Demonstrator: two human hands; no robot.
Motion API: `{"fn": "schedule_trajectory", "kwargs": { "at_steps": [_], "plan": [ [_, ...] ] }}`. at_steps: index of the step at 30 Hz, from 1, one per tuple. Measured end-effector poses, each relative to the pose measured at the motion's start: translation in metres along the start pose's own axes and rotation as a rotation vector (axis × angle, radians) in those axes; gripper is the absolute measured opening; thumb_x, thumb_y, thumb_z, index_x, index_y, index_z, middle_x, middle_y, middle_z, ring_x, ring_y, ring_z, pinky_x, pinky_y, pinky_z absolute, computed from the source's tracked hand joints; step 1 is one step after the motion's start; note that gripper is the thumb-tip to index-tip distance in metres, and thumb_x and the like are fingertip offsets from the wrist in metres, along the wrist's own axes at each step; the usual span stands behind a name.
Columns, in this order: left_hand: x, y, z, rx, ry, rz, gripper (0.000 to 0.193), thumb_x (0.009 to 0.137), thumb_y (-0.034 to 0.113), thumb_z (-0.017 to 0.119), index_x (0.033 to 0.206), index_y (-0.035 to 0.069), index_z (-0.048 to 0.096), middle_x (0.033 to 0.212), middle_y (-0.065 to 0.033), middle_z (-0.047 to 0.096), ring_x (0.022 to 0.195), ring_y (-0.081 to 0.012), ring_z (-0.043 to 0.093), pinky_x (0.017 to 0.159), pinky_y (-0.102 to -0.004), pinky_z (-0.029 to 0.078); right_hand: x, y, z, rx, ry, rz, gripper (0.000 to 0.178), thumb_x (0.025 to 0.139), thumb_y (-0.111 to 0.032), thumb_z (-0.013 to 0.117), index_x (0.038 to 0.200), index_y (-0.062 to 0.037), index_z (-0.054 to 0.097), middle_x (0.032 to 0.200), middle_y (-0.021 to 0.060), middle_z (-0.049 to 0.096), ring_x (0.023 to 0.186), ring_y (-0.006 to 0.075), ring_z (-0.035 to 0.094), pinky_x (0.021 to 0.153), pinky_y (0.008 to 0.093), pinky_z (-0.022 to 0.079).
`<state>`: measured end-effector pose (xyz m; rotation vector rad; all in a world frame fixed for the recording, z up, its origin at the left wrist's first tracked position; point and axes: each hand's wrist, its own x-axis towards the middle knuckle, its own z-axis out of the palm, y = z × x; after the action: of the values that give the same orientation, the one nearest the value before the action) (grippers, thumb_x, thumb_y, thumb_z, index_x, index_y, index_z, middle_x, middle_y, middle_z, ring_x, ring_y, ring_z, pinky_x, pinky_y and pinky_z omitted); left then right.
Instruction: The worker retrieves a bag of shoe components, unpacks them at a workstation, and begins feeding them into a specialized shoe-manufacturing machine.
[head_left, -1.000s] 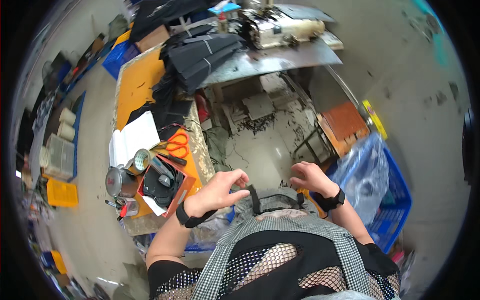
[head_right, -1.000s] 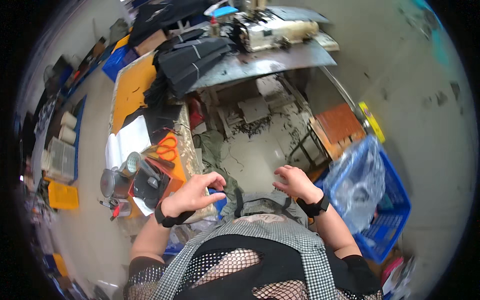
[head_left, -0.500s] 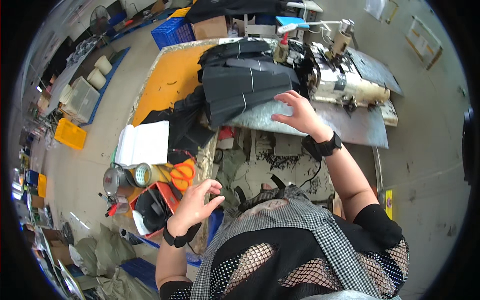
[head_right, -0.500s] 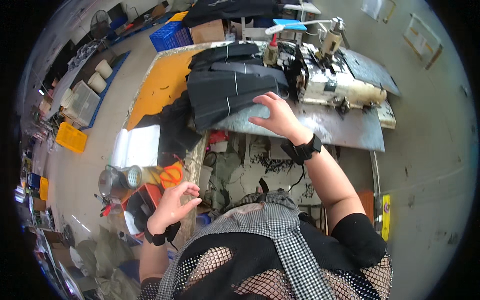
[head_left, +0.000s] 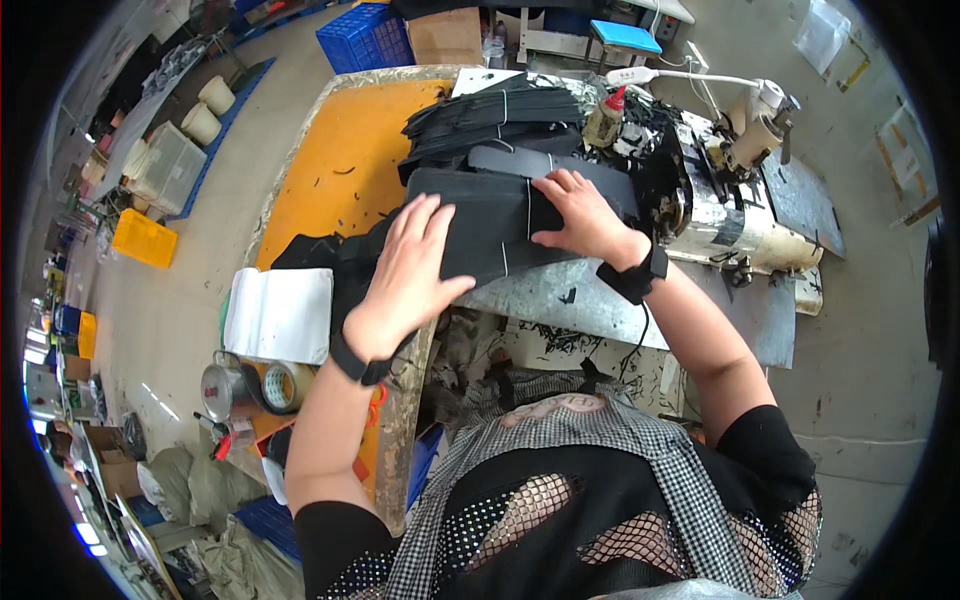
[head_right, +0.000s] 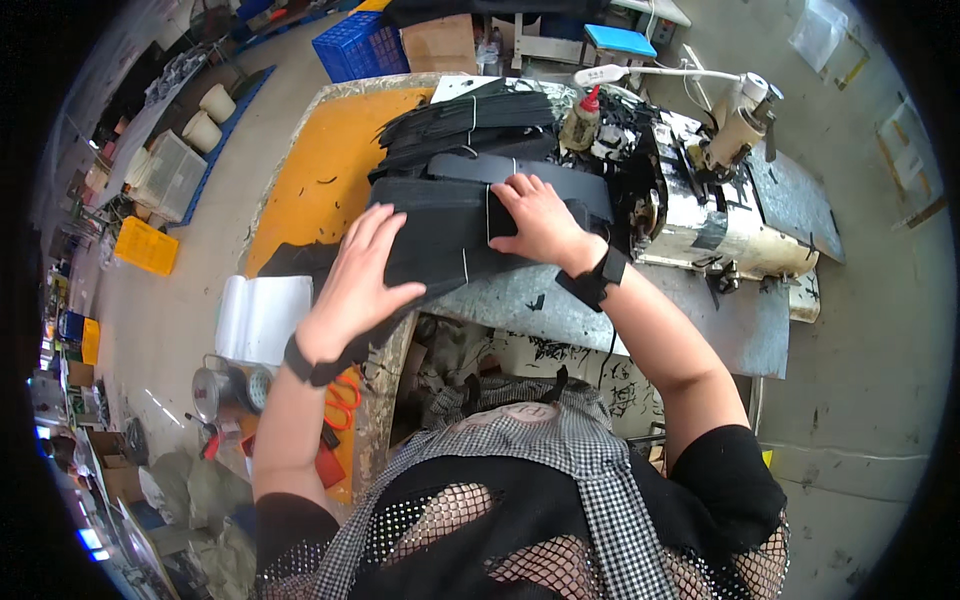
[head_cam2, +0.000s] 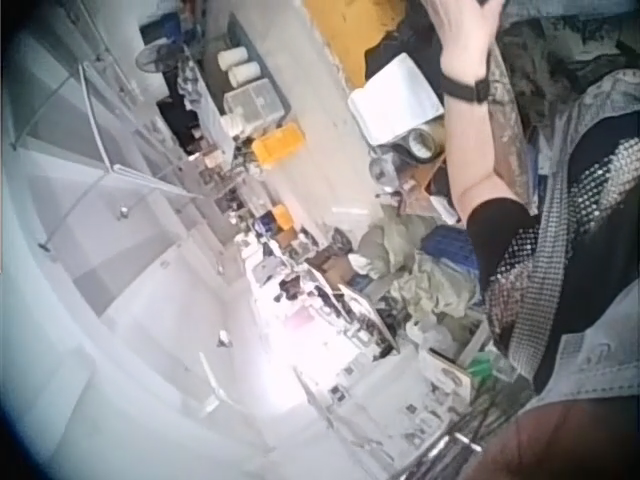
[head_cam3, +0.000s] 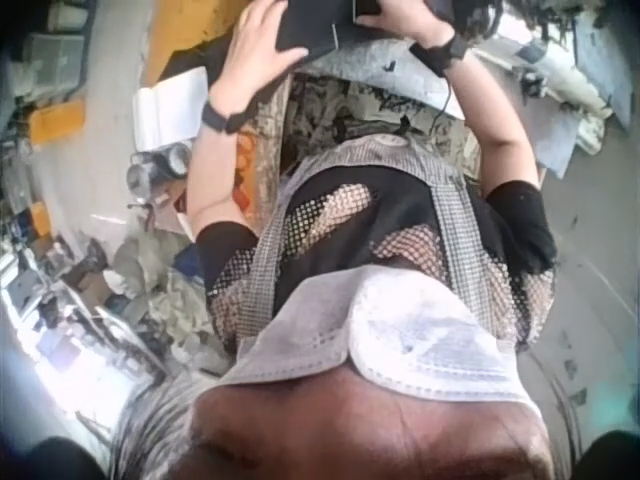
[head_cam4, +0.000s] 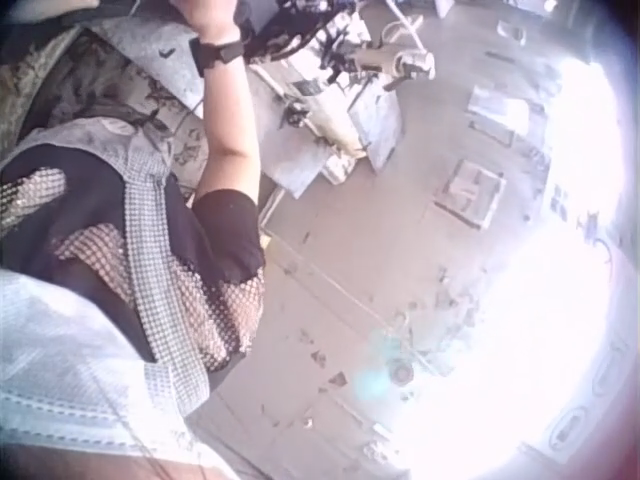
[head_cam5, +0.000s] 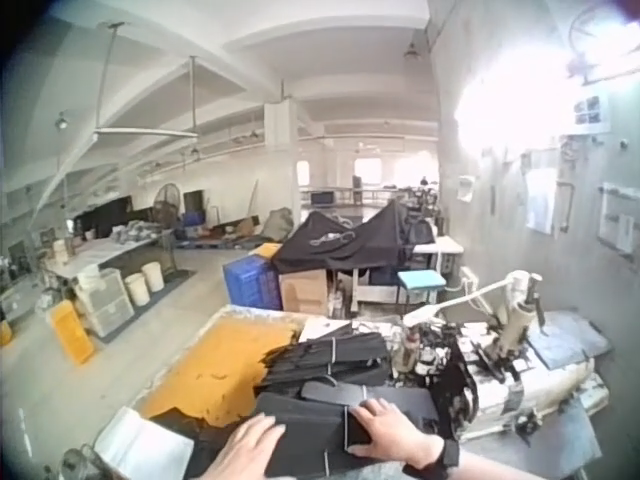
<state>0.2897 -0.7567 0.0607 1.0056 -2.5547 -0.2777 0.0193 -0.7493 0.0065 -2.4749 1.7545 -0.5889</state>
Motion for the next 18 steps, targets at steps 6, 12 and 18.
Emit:
{"fn": "schedule_trajectory", "kwargs": {
  "at_steps": [6,12,18],
  "plan": [
    [0.086,-0.031,0.019,0.254,-0.254,-0.004,0.083,0.055,0.023,0.082,0.125,0.0,0.042,0.127,-0.02,0.04,0.121,-0.0344,0.036,0.103,-0.0412,0.029,0.002,0.003,-0.001,0.008,-0.011,0.059,0.072,0.061,-0.026,0.076,0.122,-0.0048,0.045,0.109,0.0139,0.047,0.104,0.0315,0.046,0.09,0.0393,0.039],
    [0.084,-0.02,0.017,0.318,-0.232,0.097,0.053,0.053,0.017,0.081,0.096,0.006,0.052,0.1,-0.0114,0.049,0.098,-0.0275,0.046,0.087,-0.038,0.032,0.005,0.003,-0.003,-0.026,0.046,0.095,0.069,0.058,-0.023,0.078,0.118,-0.0068,0.048,0.107,0.0121,0.046,0.099,0.0296,0.044,0.087,0.0375,0.037],
    [0.055,0.005,0.006,0.26,-0.031,0.216,0.049,0.049,0.008,0.073,0.094,0.008,0.052,0.087,-0.0077,0.056,0.086,-0.0278,0.053,0.081,-0.0374,0.039,-0.008,-0.006,-0.013,0.118,0.056,-0.123,0.061,0.053,-0.015,0.076,0.108,-0.005,0.052,0.097,0.0094,0.052,0.09,0.0283,0.05,0.08,0.0373,0.041]
  ]
}}
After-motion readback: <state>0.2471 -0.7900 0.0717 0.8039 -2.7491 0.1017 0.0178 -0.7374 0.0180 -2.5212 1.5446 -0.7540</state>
